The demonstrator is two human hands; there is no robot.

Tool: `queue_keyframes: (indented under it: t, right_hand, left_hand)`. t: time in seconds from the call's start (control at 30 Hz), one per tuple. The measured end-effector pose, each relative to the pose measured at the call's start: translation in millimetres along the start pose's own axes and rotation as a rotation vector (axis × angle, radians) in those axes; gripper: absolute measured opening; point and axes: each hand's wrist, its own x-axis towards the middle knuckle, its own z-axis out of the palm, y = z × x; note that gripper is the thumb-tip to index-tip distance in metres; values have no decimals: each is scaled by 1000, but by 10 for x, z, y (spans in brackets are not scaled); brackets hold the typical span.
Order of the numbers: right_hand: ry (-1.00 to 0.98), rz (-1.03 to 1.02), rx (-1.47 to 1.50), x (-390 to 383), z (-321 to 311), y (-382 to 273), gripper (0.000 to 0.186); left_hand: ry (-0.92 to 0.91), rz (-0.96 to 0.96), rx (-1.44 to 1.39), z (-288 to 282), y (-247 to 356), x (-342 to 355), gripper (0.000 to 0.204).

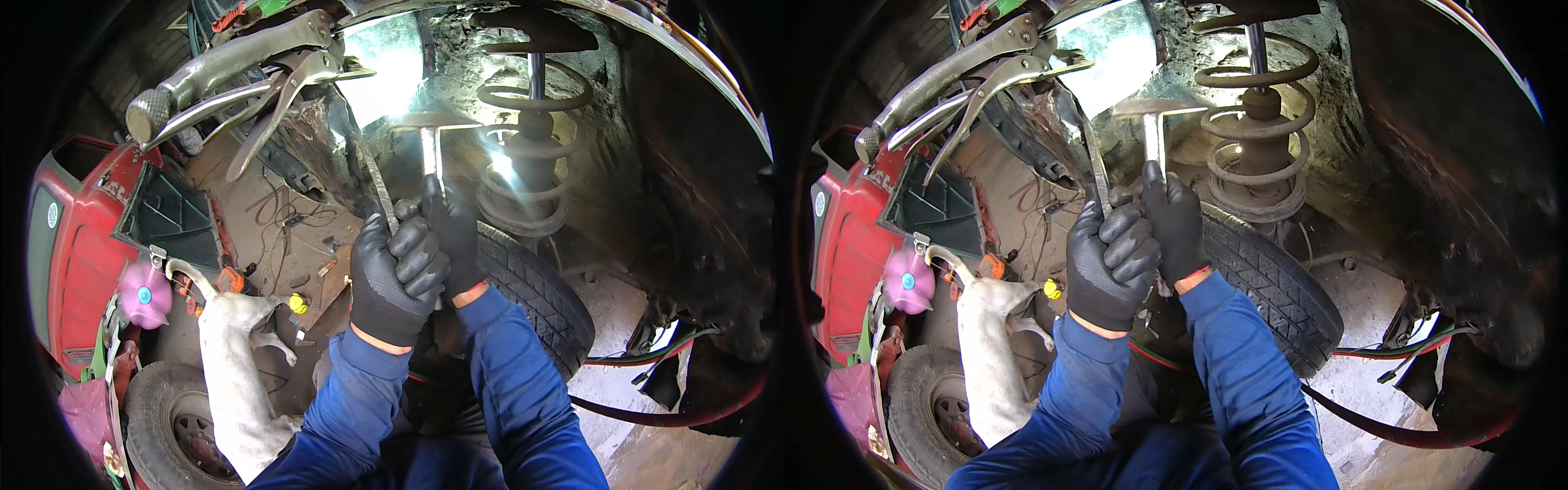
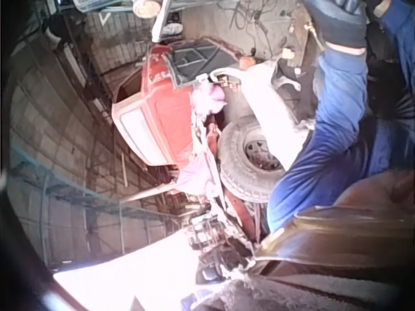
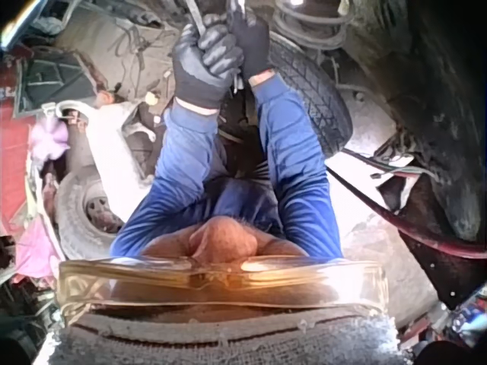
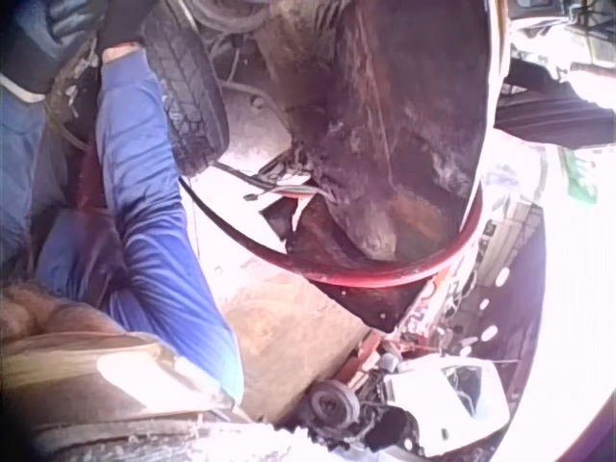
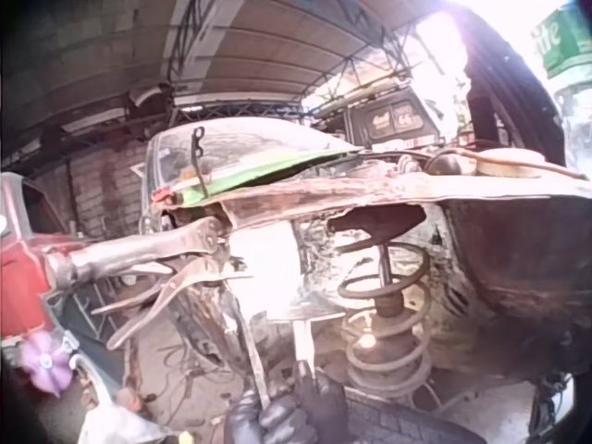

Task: The person works under the front of a green car, using a hammer and a metal bar to strike and adjust components near the suspension and wheel well. They also use locking pliers to hold a metal bracket in place while continuing to hammer nearby parts.

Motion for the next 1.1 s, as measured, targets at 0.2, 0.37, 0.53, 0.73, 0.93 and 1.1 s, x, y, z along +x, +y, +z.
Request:
queue_keyframes:
  t: [0.2, 0.37, 0.53, 0.73, 0.93, 1.1]
  right_hand:
    - [28, 50, -58, 28, -1, -22, 48]
    - [-99, -9, -22, -24, -56, -61, 46]
    - [-119, 63, 16, -79, -11, -83, 44]
    - [52, 79, -116, -75, -20, -202, 54]
    - [-8, -3, -150, 70, -19, -264, 47]
    - [29, -350, -411, 103, 7, -152, 32]
  left_hand:
    - [7, -10, 88, -37, -27, -45, 42]
    - [11, -6, 57, -38, -45, -19, 44]
    - [-9, -38, 61, 5, 35, -3, 44]
    - [245, -14, 331, -153, -28, -516, 48]
    - [286, -115, 533, -597, 107, -1165, 55]
    - [561, -143, 644, -886, 256, -1575, 60]
